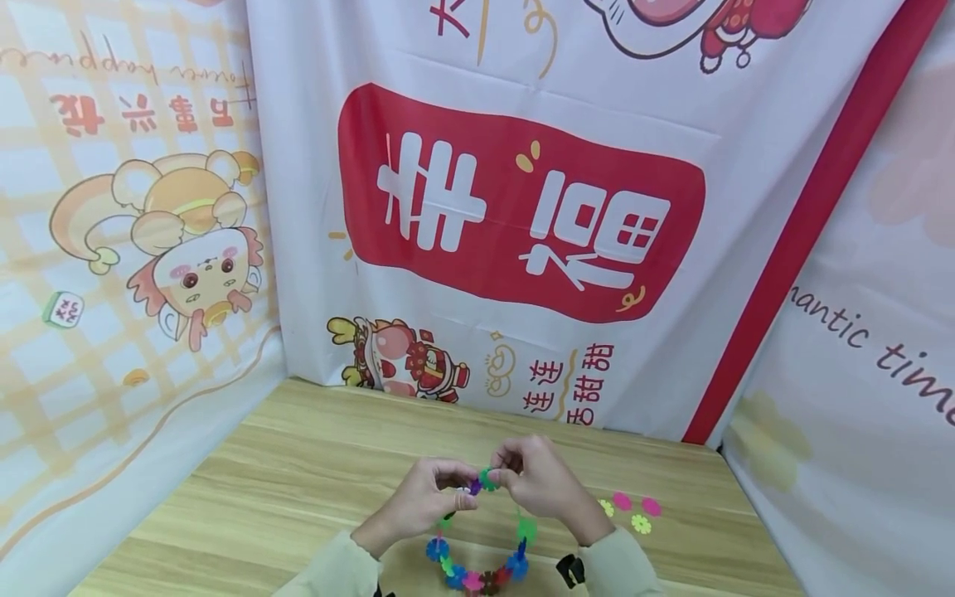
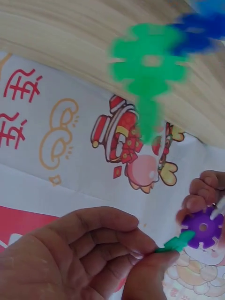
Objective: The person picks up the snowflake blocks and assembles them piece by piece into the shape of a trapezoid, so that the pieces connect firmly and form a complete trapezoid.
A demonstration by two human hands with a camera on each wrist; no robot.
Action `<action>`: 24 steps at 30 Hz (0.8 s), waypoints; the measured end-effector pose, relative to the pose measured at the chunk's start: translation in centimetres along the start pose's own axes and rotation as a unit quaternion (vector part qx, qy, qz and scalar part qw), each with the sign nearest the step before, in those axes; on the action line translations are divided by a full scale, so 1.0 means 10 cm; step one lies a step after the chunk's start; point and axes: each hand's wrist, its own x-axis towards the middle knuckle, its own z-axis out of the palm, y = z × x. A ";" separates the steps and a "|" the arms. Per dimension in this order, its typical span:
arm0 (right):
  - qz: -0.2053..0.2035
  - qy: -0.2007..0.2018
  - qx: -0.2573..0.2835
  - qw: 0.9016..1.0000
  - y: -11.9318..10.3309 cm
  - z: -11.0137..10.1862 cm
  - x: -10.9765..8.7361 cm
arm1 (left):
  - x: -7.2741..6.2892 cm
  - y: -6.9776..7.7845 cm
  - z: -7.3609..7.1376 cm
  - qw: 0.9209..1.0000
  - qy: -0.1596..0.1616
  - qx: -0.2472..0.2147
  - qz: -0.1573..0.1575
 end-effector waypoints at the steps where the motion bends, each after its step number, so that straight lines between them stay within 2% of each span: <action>1: 0.006 0.001 -0.006 1.000 -0.01 0.00 0.02 | 0.00 0.00 0.00 1.000 0.009 0.005 0.002; 5: 0.016 -0.005 -0.023 1.000 -0.04 0.03 0.08 | 0.00 0.00 0.01 0.999 0.027 0.022 0.008; 13: -0.018 -0.033 0.005 0.999 0.03 -0.01 0.13 | 0.00 -0.03 -0.03 1.000 0.004 0.008 -0.018; 20: -0.050 -0.068 0.011 0.996 -0.01 -0.11 0.20 | 0.03 -0.03 0.00 0.999 0.039 0.016 0.000; 24: -0.033 -0.071 0.003 0.997 0.05 -0.24 0.14 | 0.03 0.00 -0.01 0.999 0.046 0.006 -0.006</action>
